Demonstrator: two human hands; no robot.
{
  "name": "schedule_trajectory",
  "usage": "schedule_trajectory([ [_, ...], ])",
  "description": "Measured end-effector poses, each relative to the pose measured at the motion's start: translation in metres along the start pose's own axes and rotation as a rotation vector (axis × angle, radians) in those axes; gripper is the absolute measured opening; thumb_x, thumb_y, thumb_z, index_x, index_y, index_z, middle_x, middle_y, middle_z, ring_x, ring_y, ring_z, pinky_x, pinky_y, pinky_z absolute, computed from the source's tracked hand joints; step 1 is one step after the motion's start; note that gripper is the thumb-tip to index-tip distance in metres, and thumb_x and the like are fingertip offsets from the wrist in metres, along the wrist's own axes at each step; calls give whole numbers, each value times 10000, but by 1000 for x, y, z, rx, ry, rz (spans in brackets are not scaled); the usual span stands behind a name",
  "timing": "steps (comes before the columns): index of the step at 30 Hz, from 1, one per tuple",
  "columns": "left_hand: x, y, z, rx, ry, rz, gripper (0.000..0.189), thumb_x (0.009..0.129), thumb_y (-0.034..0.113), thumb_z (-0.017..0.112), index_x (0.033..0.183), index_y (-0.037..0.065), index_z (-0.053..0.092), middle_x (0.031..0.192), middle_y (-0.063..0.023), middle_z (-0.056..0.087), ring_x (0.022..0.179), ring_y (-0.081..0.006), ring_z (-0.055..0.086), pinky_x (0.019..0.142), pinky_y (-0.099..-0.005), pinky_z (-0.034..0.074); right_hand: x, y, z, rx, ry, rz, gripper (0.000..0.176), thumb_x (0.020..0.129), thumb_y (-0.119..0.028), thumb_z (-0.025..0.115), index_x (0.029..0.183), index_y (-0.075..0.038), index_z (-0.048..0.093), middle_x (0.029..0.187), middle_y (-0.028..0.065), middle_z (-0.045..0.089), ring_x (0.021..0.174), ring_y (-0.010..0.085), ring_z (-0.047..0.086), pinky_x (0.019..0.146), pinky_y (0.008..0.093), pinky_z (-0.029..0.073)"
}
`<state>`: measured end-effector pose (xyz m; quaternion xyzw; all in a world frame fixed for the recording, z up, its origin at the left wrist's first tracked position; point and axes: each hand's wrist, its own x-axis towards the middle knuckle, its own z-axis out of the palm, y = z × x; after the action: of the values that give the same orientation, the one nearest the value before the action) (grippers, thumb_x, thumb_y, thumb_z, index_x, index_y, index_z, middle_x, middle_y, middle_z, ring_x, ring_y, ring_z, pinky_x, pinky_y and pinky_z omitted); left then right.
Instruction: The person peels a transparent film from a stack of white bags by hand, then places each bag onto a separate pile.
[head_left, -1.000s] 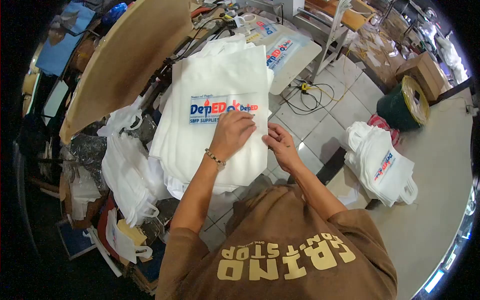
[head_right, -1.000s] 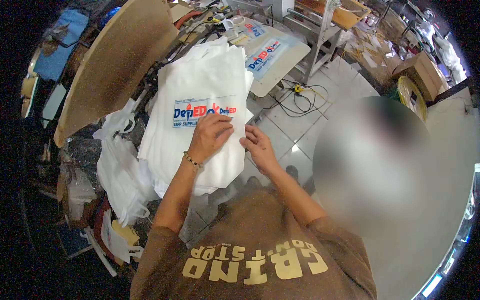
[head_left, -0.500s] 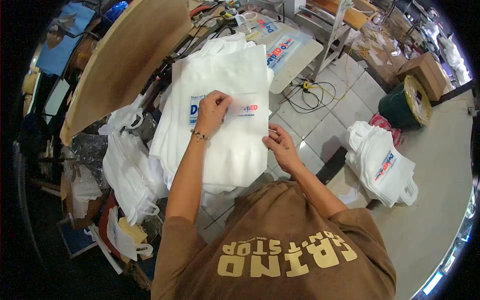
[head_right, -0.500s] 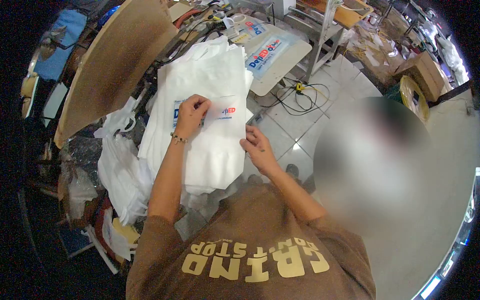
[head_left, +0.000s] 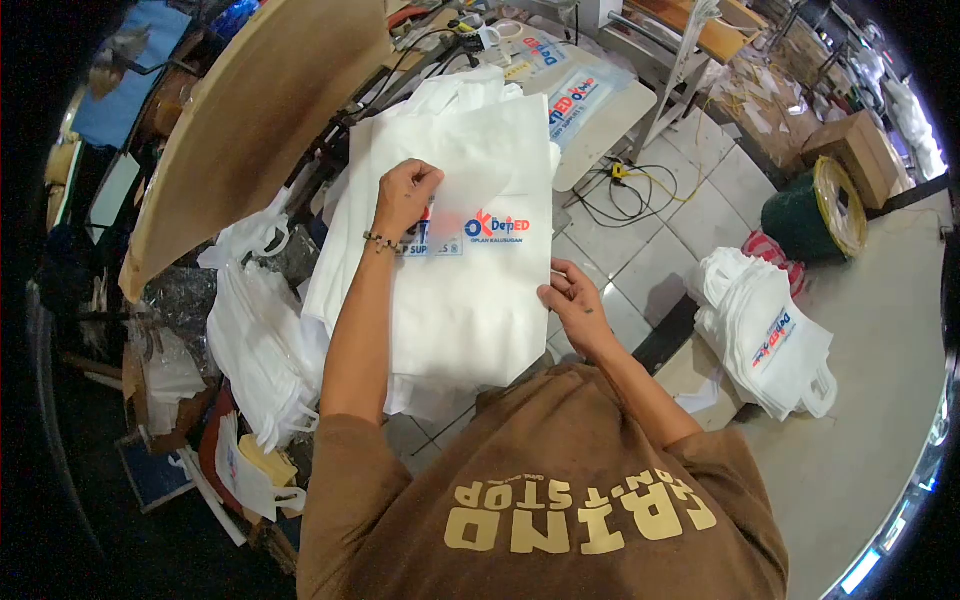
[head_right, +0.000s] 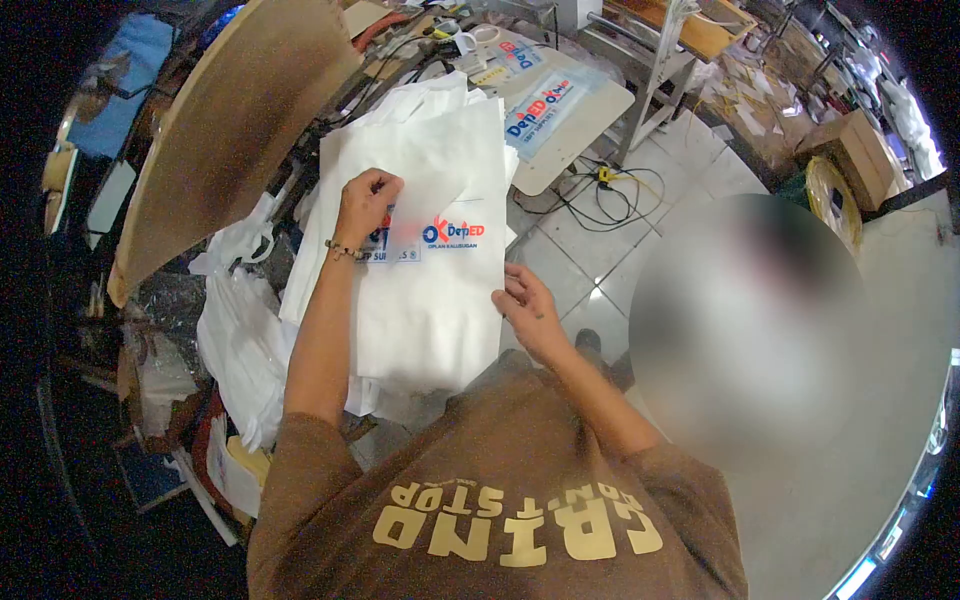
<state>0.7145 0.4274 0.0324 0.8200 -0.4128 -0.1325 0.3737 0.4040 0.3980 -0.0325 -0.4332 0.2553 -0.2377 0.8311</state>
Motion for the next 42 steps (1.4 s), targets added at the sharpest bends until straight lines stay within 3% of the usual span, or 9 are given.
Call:
schedule_trajectory([
  [16, 62, -104, -63, 141, 531, 99, 214, 866, 209, 664, 852, -4, 686, 864, -149, 715, 755, -292, 673, 725, -363, 508, -1, -4, -8, -51, 9, 17, 391, 897, 0, 579, 1275, 27, 483, 1156, 103, 665, 963, 136, 606, 840, 291, 479],
  [24, 14, -166, -133, -38, 662, -218, 242, 907, 236, 642, 962, 7, 697, 911, -129, 723, 845, -258, 665, 782, -365, 506, 44, -8, -2, -346, 281, -175, 353, 847, -148, 745, 1103, 22, 570, 891, 45, 641, 783, 96, 562, 663, 252, 456],
  [25, 13, -214, -149, -30, 735, -89, 206, 910, 186, 663, 980, -7, 684, 836, -70, 690, 803, -184, 611, 728, -318, 487, 51, -14, -1, -398, 286, -213, 321, 843, -178, 762, 1031, 29, 604, 867, 47, 649, 745, 91, 557, 635, 251, 452],
  [27, -27, -181, -160, -527, 851, -116, 180, 905, 201, 678, 940, 25, 681, 749, -11, 597, 672, -86, 492, 607, -255, 406, 56, -26, 1, -451, 291, -261, 307, 838, -209, 778, 958, 36, 639, 843, 49, 658, 707, 87, 552, 606, 249, 448],
  [33, -166, -134, -237, -374, 811, -74, 133, 932, 156, 576, 863, 47, 610, 877, -24, 556, 731, -125, 522, 623, -257, 435, 50, -47, 11, -742, 250, -367, 185, 909, -172, 696, 912, 13, 690, 883, 102, 690, 662, 125, 583, 553, 256, 442],
  [35, -212, -90, -249, -279, 788, -120, 177, 946, 213, 565, 981, 44, 602, 928, -28, 543, 864, -148, 514, 818, -318, 439, 49, -58, 23, -741, 373, -867, 164, 935, -172, 661, 926, -10, 685, 870, 105, 658, 644, 153, 560, 568, 272, 439],
  [39, -279, -26, -274, -24, 342, -385, 245, 961, 242, 589, 937, -2, 608, 903, -15, 563, 841, -149, 510, 748, -296, 418, 43, -65, 2, -686, 317, -753, 190, 969, -191, 624, 985, -4, 655, 877, 80, 643, 672, 124, 537, 611, 278, 447],
  [40, -284, -12, -268, 152, 320, -344, 146, 894, 89, 583, 804, -19, 542, 674, -16, 487, 669, -147, 421, 681, -275, 367, 39, -71, -2, -501, 338, -730, 190, 987, -189, 596, 1026, -6, 631, 860, 51, 626, 685, 108, 523, 629, 269, 447],
  [42, -290, 24, -264, 387, 171, -556, 126, 898, 97, 605, 885, -27, 585, 788, -62, 562, 765, -182, 495, 751, -299, 404, 31, -84, -24, -378, 367, -774, 191, 1024, -183, 536, 1108, -13, 553, 857, -5, 598, 710, 62, 492, 656, 225, 432],
])
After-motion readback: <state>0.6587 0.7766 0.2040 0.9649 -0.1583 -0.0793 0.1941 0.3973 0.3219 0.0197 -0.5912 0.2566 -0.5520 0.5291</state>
